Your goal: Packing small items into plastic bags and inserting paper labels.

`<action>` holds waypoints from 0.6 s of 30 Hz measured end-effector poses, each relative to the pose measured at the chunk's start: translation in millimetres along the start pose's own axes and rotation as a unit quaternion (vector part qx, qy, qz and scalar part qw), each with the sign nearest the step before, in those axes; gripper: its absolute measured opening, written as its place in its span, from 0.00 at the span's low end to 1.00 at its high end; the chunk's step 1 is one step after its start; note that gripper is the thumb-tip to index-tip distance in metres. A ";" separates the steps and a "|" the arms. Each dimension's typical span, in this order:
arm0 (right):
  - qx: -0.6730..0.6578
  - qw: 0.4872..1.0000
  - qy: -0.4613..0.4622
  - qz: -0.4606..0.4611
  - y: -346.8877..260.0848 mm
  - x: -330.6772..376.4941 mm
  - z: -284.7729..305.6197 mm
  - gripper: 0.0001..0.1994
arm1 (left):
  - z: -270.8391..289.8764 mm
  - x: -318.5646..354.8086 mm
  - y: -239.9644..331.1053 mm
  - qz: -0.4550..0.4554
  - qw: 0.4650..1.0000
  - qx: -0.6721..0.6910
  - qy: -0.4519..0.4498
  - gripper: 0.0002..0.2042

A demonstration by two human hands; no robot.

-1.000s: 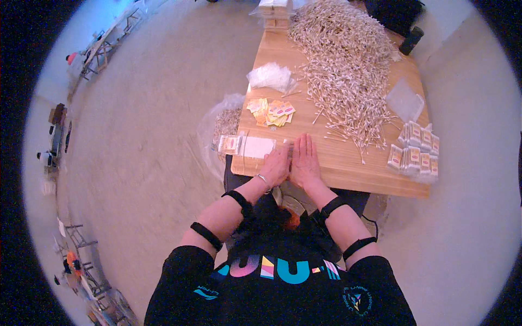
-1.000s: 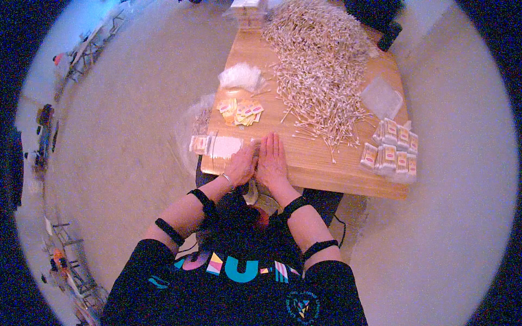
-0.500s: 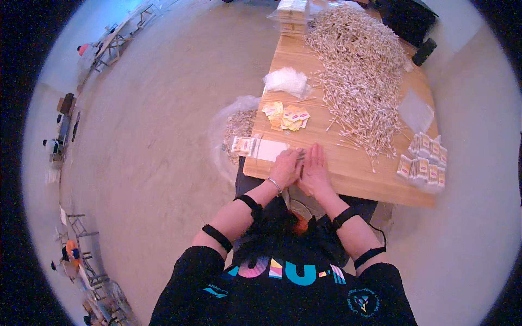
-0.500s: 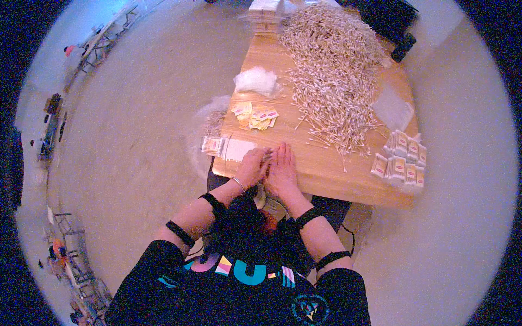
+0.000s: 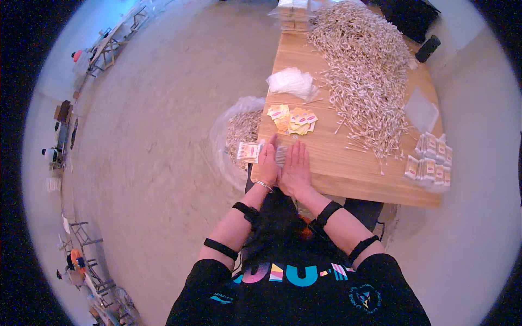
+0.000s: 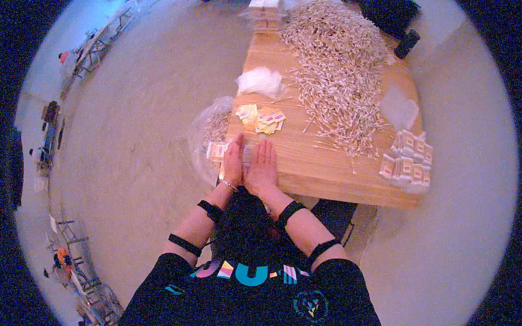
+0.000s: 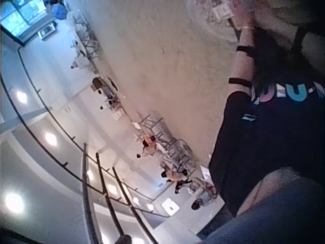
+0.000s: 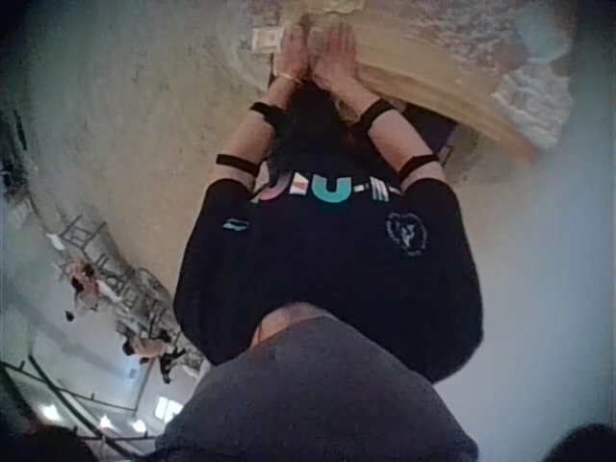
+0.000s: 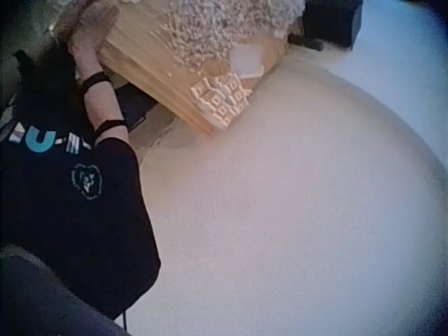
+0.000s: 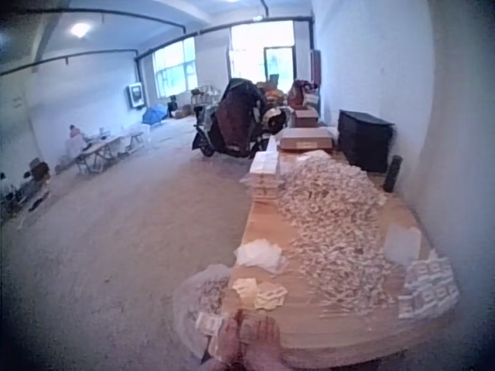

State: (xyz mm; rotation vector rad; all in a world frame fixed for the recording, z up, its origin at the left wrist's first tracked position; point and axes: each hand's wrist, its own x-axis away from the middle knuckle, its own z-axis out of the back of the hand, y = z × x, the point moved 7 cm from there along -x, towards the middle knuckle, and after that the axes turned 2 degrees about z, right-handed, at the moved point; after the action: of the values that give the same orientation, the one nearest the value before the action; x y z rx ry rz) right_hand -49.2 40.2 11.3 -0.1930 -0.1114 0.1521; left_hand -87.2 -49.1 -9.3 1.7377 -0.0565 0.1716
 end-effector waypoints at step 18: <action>-0.032 0.999 0.015 0.041 -16.3 -5.3 -0.8 0.38 | 9.4 -1.2 15.4 -0.042 0.985 -0.159 -0.050 0.24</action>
State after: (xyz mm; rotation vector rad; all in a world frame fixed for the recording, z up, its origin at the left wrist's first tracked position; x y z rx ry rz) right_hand -52.1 23.4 13.2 -0.2641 -0.0790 0.2268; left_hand -89.7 -61.1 4.0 1.4266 -0.0791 0.0122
